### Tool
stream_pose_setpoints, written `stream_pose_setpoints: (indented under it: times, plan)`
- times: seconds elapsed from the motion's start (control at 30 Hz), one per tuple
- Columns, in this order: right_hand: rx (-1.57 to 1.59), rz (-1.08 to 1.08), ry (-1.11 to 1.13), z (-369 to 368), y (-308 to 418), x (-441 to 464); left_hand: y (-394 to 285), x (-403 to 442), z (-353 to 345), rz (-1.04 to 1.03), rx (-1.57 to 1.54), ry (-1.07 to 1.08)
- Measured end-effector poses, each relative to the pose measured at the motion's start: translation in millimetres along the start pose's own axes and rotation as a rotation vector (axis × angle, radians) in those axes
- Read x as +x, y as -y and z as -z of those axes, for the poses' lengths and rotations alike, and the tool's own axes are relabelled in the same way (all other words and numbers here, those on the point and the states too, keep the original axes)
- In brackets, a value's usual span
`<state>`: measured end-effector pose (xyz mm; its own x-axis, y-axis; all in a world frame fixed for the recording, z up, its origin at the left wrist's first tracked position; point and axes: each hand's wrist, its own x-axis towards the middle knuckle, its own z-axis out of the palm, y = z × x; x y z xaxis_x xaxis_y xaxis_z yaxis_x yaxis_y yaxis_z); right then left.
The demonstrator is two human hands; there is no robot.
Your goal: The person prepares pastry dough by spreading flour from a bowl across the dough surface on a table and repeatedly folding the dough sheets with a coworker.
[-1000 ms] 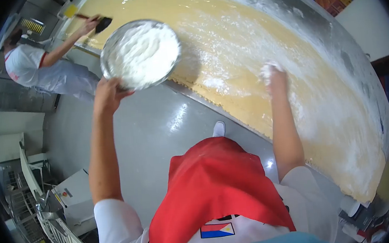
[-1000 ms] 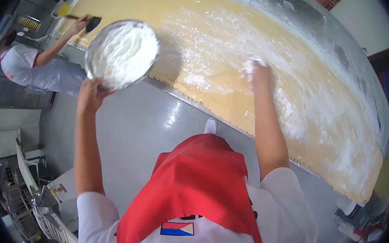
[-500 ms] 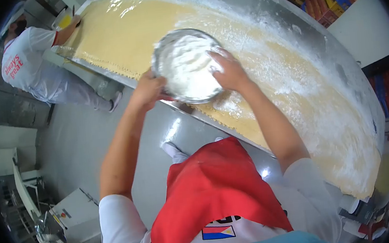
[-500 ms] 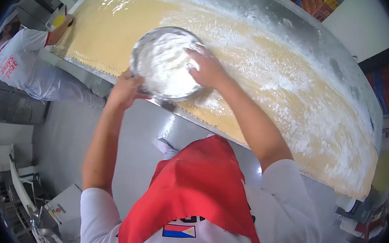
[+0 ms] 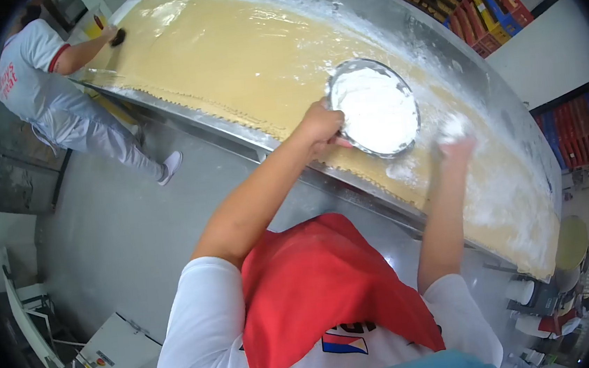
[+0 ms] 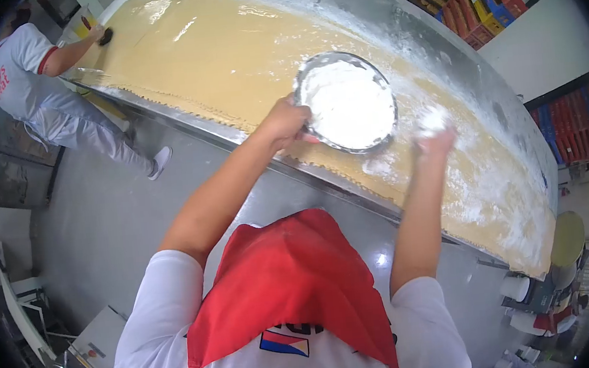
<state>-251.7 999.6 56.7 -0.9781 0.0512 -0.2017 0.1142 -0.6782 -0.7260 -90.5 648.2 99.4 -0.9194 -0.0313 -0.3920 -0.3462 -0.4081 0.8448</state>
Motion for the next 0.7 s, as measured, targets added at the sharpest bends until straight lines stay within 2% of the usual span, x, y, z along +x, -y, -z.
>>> stream_pose_setpoints:
  times: [0.03,0.07,0.13,0.2,0.27,0.3,0.33,0.37,0.4,0.47,0.5,0.57,0.63,0.67,0.7]
  plan:
    - [0.151,0.127,0.147,48,17,8,-8,-6,19,-0.023,-0.034,-0.024]
    - [-0.155,0.336,-0.038,61,29,-7,-17,-12,38,-0.048,-0.070,-0.052]
    - [-0.463,0.522,-0.222,67,23,-5,-40,-20,81,-0.123,-0.039,-0.056]
    - [-0.490,0.373,-0.200,94,-20,18,-60,-17,118,-0.164,-0.025,-0.165]
    - [-0.357,0.127,-0.333,86,-99,51,-81,-15,146,-0.223,-0.022,-0.354]
    - [-0.554,0.079,-0.234,21,-147,37,-90,-14,166,-0.213,-0.005,-0.393]
    - [-0.741,0.012,-0.026,-39,-179,10,-97,-17,189,-0.204,0.010,-0.437]
    - [-0.845,0.081,0.065,-51,-224,25,-102,-25,214,-0.208,0.035,-0.491]
    - [-0.829,0.058,0.060,-77,-234,9,-107,-36,237,-0.211,0.065,-0.542]
    - [-0.979,-0.207,0.038,-144,-218,-12,-121,-71,263,-0.252,0.046,-0.583]
    - [-0.770,-0.193,0.182,-121,-232,15,-124,-89,281,-0.241,0.049,-0.607]
    - [-0.702,-0.024,-0.068,-54,-247,94,-127,-118,304,-0.228,0.045,-0.650]
    - [-0.299,0.063,-0.242,-32,-214,143,-132,-137,315,-0.141,0.107,-0.787]
    - [-0.302,0.055,-0.229,-45,-229,159,-133,-136,322,-0.143,0.100,-0.802]
    - [-0.611,0.043,-0.091,-67,-248,179,-132,-133,330,-0.103,0.105,-0.816]
